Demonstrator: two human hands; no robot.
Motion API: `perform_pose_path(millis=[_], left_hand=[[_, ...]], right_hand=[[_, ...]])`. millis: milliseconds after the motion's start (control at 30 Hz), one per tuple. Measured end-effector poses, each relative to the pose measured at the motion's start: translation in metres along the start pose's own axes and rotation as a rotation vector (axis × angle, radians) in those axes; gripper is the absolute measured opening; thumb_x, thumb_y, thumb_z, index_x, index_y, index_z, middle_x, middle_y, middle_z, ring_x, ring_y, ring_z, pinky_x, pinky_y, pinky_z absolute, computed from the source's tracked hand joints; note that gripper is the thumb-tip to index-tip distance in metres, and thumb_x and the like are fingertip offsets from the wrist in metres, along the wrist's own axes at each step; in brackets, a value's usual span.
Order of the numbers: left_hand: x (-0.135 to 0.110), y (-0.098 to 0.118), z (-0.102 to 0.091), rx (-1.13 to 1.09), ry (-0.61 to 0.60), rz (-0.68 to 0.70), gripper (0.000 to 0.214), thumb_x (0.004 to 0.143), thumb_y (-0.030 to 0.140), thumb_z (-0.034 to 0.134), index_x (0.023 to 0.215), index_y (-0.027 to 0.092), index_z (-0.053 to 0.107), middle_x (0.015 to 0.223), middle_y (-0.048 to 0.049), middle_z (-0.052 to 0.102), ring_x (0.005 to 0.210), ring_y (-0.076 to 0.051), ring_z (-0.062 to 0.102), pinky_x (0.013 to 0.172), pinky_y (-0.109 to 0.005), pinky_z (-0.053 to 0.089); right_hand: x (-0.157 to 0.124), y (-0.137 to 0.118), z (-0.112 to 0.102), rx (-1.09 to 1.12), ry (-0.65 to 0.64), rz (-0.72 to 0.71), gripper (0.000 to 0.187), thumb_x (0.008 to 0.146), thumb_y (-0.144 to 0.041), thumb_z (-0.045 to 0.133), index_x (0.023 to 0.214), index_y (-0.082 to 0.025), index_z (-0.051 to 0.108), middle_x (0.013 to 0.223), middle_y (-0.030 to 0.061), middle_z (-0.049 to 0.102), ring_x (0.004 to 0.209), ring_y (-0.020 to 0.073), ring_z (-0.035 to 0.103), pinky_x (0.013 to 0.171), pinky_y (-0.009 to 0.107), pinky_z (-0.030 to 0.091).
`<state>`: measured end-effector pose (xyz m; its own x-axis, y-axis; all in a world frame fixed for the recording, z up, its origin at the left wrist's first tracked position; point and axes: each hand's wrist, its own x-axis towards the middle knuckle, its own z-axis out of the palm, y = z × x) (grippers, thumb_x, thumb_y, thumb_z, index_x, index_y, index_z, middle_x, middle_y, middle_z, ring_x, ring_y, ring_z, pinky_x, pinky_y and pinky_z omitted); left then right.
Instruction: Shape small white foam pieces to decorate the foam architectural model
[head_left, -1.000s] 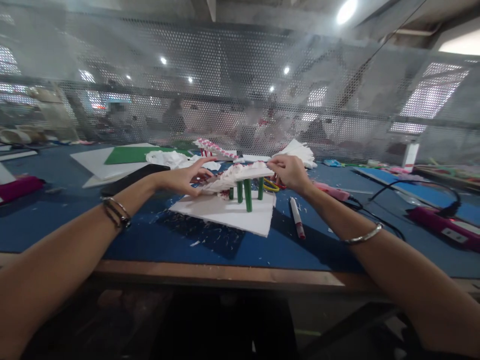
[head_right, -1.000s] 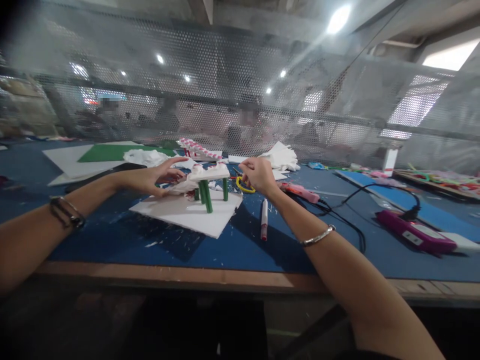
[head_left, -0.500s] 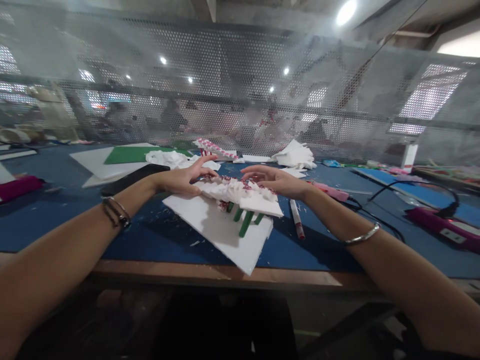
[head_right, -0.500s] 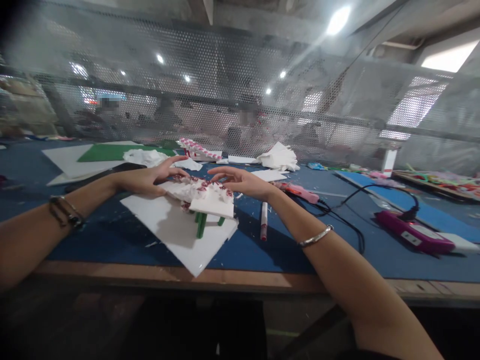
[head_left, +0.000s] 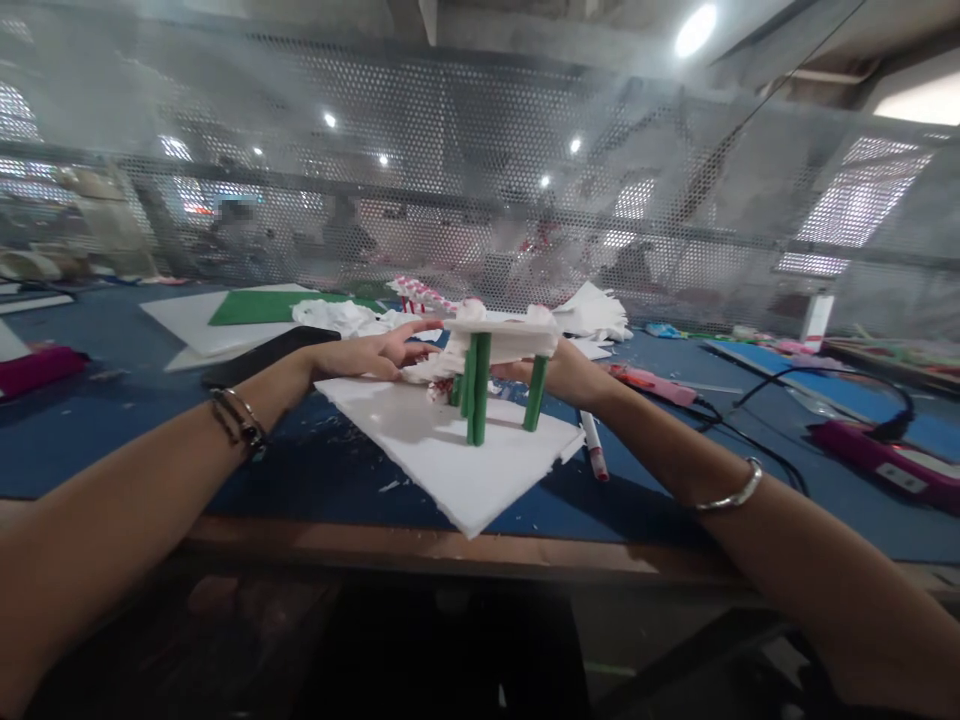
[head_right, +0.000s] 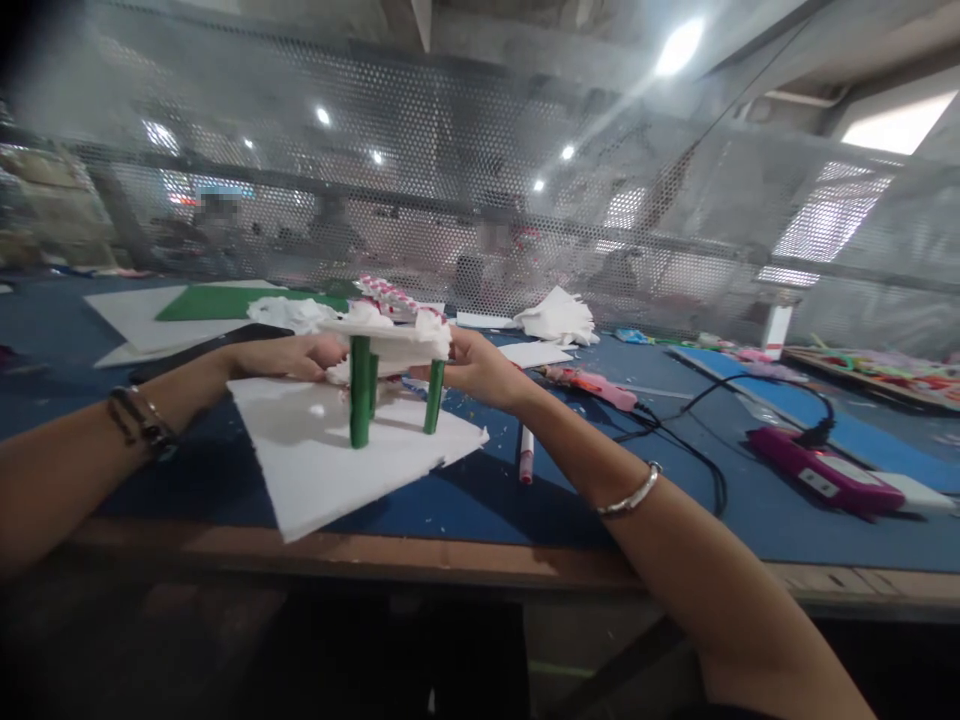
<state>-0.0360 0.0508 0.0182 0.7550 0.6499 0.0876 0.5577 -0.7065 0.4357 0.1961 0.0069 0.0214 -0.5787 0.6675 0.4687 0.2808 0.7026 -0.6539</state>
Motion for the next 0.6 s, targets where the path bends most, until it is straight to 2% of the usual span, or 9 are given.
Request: perform_pose_path(millis=[100,233,300,400,467,533,600], left_hand=[[0.002,-0.009,-0.003,-0.122,0.011,-0.015,0.074,0.068,0.035,0.044,0.133,0.019,0.014,0.121,-0.0083,0.050,0.110,-0.025,0.044,0.084,-0.028,0.038],[0.002,-0.020,-0.005,-0.237,0.209,-0.296,0.060,0.077,0.044,0.034,0.129,0.017,0.025,0.128,-0.0114,0.043,0.114,-0.022,0.042,0.084,-0.030,0.040],[0.001,-0.023,-0.006,-0.255,0.303,-0.375,0.058,0.078,0.045,0.030,0.126,0.013,0.029,0.127,-0.0141,0.043,0.113,-0.022,0.043,0.082,-0.029,0.042],[0.001,-0.024,-0.006,-0.180,0.402,-0.368,0.055,0.076,0.043,0.034,0.119,0.010,0.040,0.118,-0.0137,0.052,0.107,-0.021,0.048,0.081,-0.027,0.042],[0.002,-0.021,-0.004,-0.060,0.423,-0.305,0.047,0.073,0.040,0.041,0.107,0.011,0.053,0.106,-0.0101,0.059,0.099,-0.021,0.052,0.081,-0.027,0.040],[0.004,-0.017,0.000,0.072,0.373,-0.179,0.037,0.071,0.036,0.041,0.094,0.013,0.060,0.097,-0.0073,0.063,0.091,-0.019,0.055,0.079,-0.026,0.040],[0.008,-0.014,0.006,0.165,0.287,-0.067,0.034,0.072,0.033,0.039,0.088,0.013,0.062,0.091,-0.0070,0.063,0.084,-0.017,0.056,0.075,-0.025,0.040]], right_hand=[[0.001,0.003,-0.001,-0.050,0.041,-0.003,0.020,0.065,-0.023,0.057,0.084,-0.015,0.059,0.092,0.0032,0.063,0.087,0.0154,0.057,0.079,0.028,0.044],[0.003,0.013,-0.005,-0.109,0.109,-0.031,0.022,0.066,-0.023,0.056,0.086,-0.015,0.058,0.096,0.0056,0.060,0.086,0.0140,0.055,0.076,0.026,0.045],[0.004,0.020,-0.006,-0.180,0.183,-0.030,0.024,0.066,-0.022,0.057,0.089,-0.015,0.058,0.098,0.0067,0.057,0.083,0.0132,0.054,0.074,0.025,0.045],[0.004,0.030,-0.006,-0.318,0.304,-0.007,0.026,0.066,-0.021,0.059,0.091,-0.015,0.058,0.097,0.0073,0.055,0.073,0.0115,0.052,0.066,0.024,0.047],[0.004,0.036,-0.005,-0.382,0.343,0.005,0.026,0.065,-0.020,0.060,0.091,-0.016,0.058,0.093,0.0062,0.054,0.068,0.0113,0.051,0.060,0.025,0.047],[0.003,0.042,-0.003,-0.416,0.337,0.003,0.023,0.065,-0.019,0.060,0.088,-0.018,0.059,0.087,0.0048,0.054,0.068,0.0125,0.051,0.059,0.026,0.047],[0.002,0.048,0.000,-0.420,0.302,0.001,0.019,0.066,-0.021,0.061,0.085,-0.018,0.060,0.083,0.0044,0.054,0.070,0.0140,0.051,0.060,0.026,0.047]])
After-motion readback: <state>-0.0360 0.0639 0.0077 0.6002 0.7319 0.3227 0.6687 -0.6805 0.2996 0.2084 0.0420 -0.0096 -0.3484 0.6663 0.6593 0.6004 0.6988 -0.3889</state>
